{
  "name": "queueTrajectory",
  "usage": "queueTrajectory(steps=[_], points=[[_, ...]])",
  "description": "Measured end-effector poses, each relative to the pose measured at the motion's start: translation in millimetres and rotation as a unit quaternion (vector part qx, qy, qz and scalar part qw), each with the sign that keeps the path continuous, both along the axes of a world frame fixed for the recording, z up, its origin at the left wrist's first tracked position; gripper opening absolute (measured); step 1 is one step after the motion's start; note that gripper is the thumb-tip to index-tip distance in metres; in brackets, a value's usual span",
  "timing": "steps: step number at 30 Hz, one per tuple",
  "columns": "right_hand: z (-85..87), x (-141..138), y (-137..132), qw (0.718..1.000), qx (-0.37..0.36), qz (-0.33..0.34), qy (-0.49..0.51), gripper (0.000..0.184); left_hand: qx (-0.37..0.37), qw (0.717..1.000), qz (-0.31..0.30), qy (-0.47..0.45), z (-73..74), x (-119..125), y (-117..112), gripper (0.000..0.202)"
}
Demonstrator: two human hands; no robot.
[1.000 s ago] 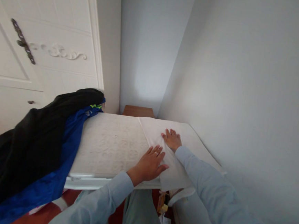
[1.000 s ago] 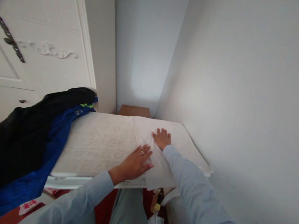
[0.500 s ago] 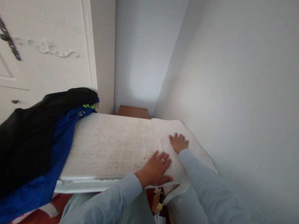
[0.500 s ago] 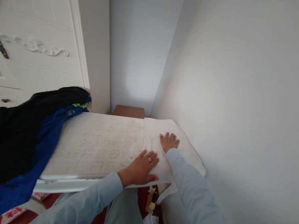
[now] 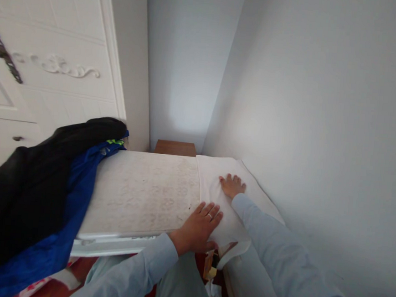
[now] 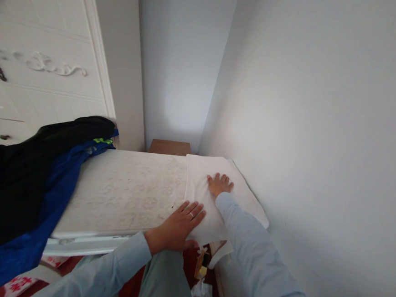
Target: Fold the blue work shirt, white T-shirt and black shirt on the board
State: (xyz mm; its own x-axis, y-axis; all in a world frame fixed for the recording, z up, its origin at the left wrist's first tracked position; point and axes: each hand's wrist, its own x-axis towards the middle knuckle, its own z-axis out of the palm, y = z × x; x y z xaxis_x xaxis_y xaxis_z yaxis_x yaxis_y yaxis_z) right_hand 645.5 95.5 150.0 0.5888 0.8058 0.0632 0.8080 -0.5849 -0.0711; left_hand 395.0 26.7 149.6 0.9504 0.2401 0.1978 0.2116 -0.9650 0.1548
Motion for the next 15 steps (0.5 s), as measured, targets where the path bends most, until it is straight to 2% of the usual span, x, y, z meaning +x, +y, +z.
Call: queueTrajectory(steps=[4, 8, 11, 15], points=[[9.6, 13.8, 13.7, 1.000, -0.001, 0.023, 0.004, 0.070, -0.001, 1.000, -0.007, -0.005, 2.0, -1.8, 2.2, 0.093], [18.8, 35.8, 33.1, 0.996, 0.006, 0.085, -0.002, 0.059, -0.030, 0.998, -0.029, -0.050, 7.7, -0.5, 12.3, 0.094], [19.5, 55.3, 49.9, 0.992, -0.004, 0.124, -0.001, 0.052, -0.049, 0.995, -0.047, -0.073, 12.2, 3.1, 25.3, 0.083], [13.4, 79.5, 72.7, 0.991, -0.007, 0.134, 0.000, 0.051, -0.031, 0.995, -0.063, -0.067, 10.1, 5.2, 37.4, 0.067]])
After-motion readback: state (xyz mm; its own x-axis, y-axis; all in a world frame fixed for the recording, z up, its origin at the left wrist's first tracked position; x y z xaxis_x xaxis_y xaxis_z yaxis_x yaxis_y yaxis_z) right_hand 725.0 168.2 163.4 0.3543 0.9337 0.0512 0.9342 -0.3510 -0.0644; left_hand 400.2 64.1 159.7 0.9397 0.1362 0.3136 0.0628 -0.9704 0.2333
